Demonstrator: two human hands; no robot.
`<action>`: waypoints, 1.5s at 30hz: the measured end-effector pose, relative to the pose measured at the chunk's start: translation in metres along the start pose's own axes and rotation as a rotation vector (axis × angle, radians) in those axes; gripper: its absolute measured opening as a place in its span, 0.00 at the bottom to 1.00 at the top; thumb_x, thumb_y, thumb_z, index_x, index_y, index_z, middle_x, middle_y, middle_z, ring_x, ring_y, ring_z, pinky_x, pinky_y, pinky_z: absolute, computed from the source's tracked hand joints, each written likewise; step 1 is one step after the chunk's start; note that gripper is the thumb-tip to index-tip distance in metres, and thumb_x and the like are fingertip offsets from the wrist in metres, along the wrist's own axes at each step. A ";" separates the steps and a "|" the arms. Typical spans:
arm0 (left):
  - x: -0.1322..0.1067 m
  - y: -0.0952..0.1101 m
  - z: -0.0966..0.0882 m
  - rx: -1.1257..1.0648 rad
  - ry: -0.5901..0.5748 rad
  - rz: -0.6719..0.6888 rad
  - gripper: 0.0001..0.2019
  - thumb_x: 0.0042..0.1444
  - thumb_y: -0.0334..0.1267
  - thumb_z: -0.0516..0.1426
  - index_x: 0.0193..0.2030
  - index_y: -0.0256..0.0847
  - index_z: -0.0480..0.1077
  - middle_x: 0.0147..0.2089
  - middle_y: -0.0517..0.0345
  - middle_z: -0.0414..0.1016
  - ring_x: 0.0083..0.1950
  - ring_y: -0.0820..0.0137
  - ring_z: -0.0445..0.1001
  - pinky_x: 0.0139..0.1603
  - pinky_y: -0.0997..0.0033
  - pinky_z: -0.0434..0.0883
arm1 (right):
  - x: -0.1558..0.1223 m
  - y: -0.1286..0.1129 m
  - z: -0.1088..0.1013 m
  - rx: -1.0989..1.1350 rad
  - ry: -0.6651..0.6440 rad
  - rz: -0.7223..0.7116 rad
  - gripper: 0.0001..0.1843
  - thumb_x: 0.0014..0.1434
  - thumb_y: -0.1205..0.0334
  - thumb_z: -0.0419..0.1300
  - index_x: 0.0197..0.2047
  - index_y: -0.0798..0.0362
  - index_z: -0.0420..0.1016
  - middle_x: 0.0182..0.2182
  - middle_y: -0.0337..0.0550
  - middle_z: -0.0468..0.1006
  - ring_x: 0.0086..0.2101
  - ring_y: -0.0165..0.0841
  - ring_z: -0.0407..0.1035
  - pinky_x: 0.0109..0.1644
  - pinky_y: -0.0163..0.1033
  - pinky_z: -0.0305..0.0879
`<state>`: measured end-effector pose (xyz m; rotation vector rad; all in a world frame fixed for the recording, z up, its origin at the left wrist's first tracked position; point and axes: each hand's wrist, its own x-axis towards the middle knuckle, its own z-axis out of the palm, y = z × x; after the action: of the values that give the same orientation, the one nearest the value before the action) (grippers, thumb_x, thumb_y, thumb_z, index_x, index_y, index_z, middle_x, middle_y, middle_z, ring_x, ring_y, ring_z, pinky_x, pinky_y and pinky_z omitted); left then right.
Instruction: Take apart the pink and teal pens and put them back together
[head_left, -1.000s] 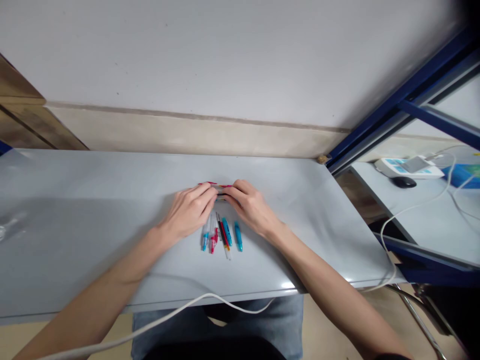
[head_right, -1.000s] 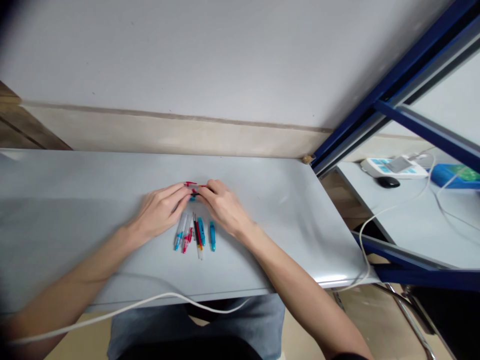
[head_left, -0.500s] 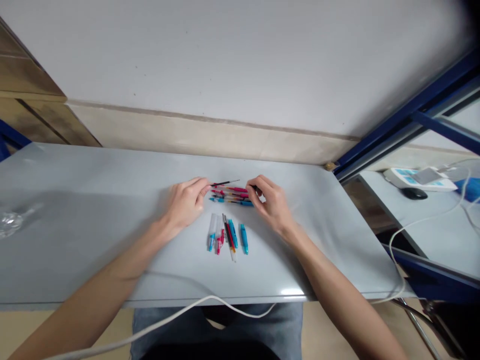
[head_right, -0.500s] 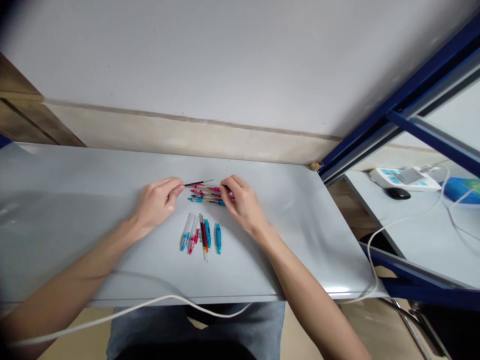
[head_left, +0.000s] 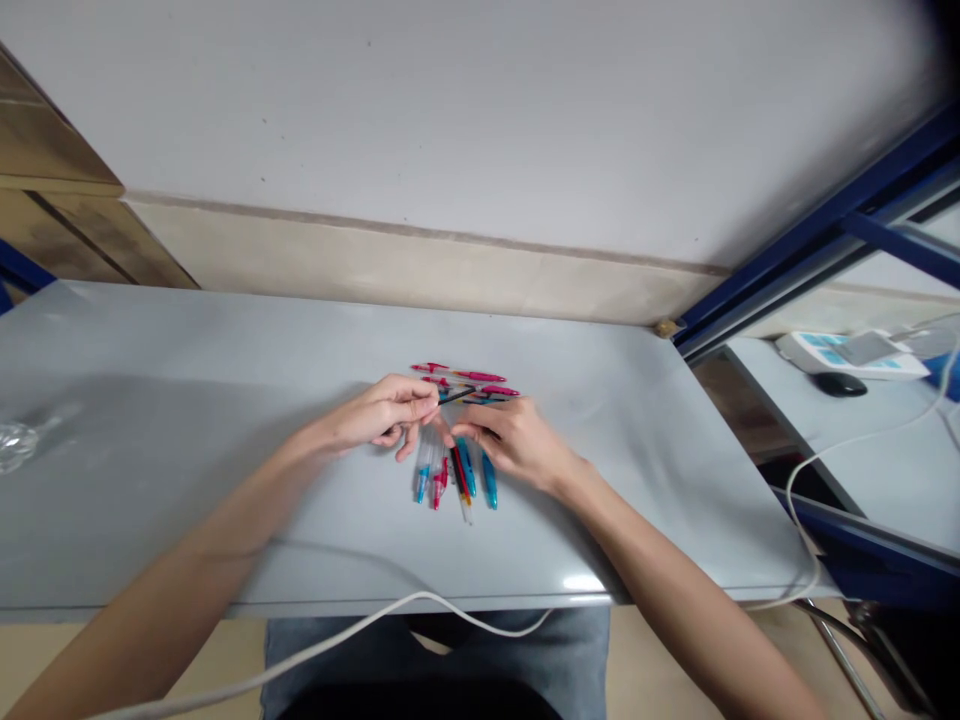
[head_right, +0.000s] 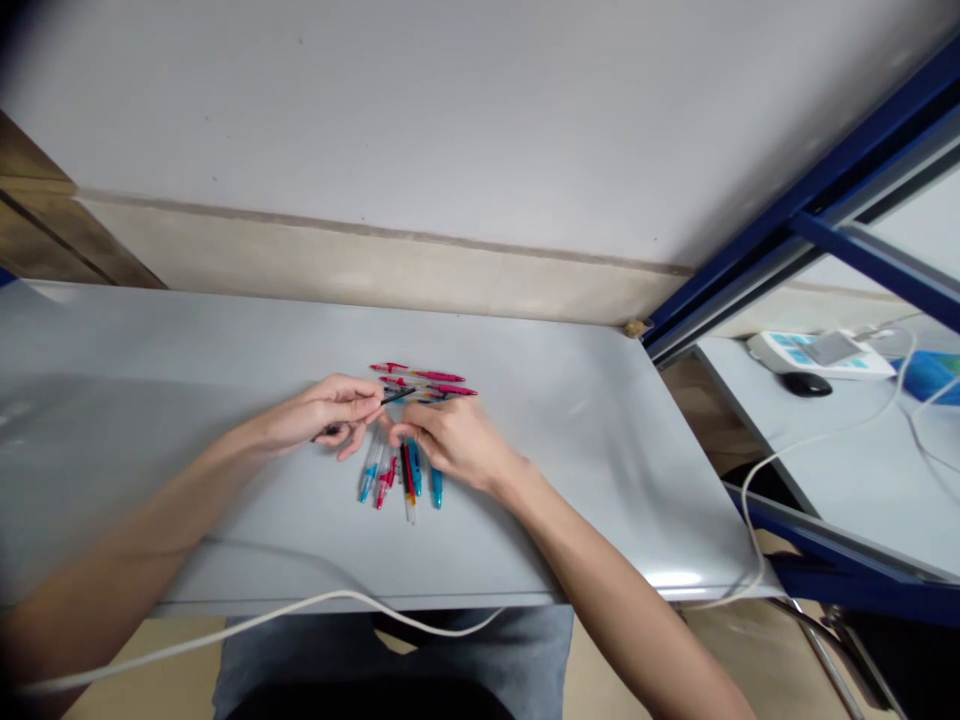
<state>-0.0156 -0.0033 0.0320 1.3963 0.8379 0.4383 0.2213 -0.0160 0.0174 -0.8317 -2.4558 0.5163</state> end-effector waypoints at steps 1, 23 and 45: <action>0.000 -0.001 0.000 0.004 -0.010 -0.015 0.19 0.64 0.52 0.57 0.31 0.40 0.62 0.22 0.62 0.66 0.20 0.74 0.71 0.17 0.76 0.48 | 0.001 -0.001 0.000 0.025 -0.021 -0.015 0.18 0.74 0.57 0.51 0.36 0.51 0.78 0.26 0.39 0.76 0.27 0.32 0.68 0.35 0.37 0.61; 0.004 -0.006 0.000 0.084 0.034 -0.092 0.16 0.67 0.49 0.54 0.33 0.40 0.62 0.32 0.54 0.78 0.25 0.72 0.76 0.17 0.79 0.51 | 0.006 -0.006 0.009 0.350 -0.133 -0.103 0.03 0.66 0.64 0.64 0.40 0.53 0.79 0.37 0.44 0.81 0.38 0.34 0.74 0.47 0.40 0.69; 0.008 -0.007 0.005 0.114 0.043 -0.070 0.17 0.67 0.48 0.53 0.31 0.39 0.64 0.24 0.58 0.71 0.22 0.75 0.69 0.19 0.79 0.53 | 0.008 -0.004 0.004 0.245 -0.201 -0.106 0.08 0.66 0.71 0.62 0.37 0.53 0.81 0.39 0.44 0.82 0.42 0.35 0.74 0.50 0.40 0.68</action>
<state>-0.0084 -0.0023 0.0231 1.4612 0.9564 0.3725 0.2116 -0.0147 0.0185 -0.5708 -2.5305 0.8776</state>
